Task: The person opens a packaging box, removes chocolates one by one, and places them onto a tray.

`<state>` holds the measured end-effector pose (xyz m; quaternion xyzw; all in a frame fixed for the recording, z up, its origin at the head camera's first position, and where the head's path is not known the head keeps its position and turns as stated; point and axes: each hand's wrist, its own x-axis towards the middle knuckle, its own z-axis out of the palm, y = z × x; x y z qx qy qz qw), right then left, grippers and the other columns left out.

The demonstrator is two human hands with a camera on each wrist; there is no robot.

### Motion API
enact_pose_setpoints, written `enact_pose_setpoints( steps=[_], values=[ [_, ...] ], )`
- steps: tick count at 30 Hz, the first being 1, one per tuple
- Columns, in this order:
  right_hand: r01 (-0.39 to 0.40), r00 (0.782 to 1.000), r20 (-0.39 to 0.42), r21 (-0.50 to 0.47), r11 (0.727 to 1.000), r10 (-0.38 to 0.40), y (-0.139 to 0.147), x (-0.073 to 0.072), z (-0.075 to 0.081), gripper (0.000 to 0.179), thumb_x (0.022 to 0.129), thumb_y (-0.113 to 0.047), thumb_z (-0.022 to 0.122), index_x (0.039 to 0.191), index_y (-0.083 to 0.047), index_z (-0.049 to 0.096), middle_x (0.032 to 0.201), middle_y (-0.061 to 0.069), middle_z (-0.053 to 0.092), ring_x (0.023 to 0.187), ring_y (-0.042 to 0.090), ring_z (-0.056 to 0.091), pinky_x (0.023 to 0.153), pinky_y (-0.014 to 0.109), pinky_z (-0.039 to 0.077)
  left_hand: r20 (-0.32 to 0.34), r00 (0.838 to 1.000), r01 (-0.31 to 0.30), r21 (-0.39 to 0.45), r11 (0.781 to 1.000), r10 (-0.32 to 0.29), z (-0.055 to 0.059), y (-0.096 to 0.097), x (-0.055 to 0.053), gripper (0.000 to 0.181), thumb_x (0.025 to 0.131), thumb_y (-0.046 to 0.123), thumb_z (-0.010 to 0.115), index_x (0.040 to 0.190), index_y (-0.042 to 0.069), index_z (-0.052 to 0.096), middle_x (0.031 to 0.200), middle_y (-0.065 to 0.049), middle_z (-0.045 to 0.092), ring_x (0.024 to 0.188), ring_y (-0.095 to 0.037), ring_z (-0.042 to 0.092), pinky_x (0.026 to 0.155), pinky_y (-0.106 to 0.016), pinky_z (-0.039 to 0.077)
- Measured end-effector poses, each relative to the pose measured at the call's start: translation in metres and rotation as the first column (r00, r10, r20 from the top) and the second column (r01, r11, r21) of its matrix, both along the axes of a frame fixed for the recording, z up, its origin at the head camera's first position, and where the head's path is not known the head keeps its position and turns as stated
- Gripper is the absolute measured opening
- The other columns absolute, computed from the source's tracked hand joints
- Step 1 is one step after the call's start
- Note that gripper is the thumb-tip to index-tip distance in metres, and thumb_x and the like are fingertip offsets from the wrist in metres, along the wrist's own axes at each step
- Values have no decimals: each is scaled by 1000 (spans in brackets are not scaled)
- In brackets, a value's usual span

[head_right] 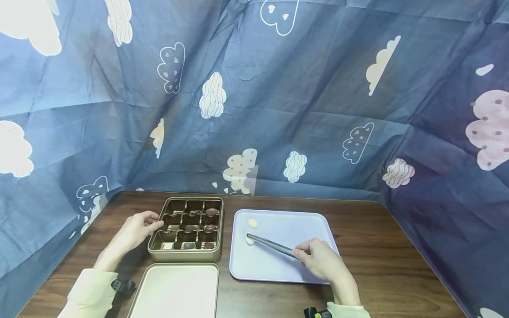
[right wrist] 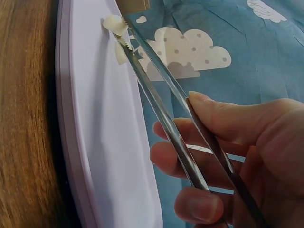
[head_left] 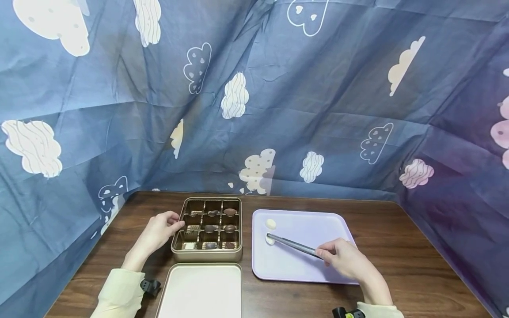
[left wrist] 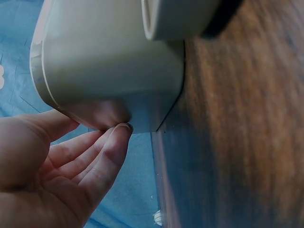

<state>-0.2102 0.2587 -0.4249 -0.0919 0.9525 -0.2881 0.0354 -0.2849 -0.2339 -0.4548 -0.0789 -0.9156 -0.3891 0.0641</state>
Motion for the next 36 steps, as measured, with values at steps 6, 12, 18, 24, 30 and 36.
enact_pose_setpoints(
  steps=[6,12,18,24,30,36],
  values=[
    [-8,1000,10,-1,1000,8,1,0,0,16,93,-29,66,91,-16,76,65,-4,60,63,13,49,56,29,37,-3,1000,1,4,1000,-1,0,0,0,23,92,14,68,102,-6,64,85,-12,70,70,-19,67,66,-36,55],
    [7,1000,11,15,1000,-8,-1,0,2,16,94,-30,66,91,-18,76,65,-5,59,61,13,47,54,30,36,-7,1000,0,2,1000,0,0,-1,0,23,92,14,68,103,-7,64,85,-12,70,70,-19,67,66,-36,55],
    [26,1000,15,98,995,-27,-5,5,13,13,93,-31,66,93,-22,75,70,-6,62,67,10,53,59,35,42,-3,1000,3,-6,1000,-3,0,-1,2,23,93,14,67,103,-6,63,84,-12,70,69,-19,67,66,-37,55],
    [70,997,-24,214,974,-67,-3,10,27,19,91,-40,67,98,-25,75,80,-9,66,71,10,55,56,41,43,1,1000,5,0,1000,-5,1,0,1,24,93,15,67,103,-7,63,85,-12,70,71,-20,68,66,-37,56],
    [91,996,-26,205,975,-87,-1,11,32,29,93,-46,63,103,-21,72,82,-6,65,72,12,55,53,39,41,-5,1000,-1,-7,1000,1,0,0,1,23,93,15,68,103,-6,64,84,-11,70,70,-19,67,66,-37,55],
    [113,993,-44,168,979,-107,0,11,31,45,92,-58,57,111,-19,70,89,-4,67,80,15,59,58,42,45,-3,1000,-5,-16,1000,5,1,0,3,24,93,15,67,104,-6,64,86,-12,70,72,-19,67,67,-38,55]
  ],
)
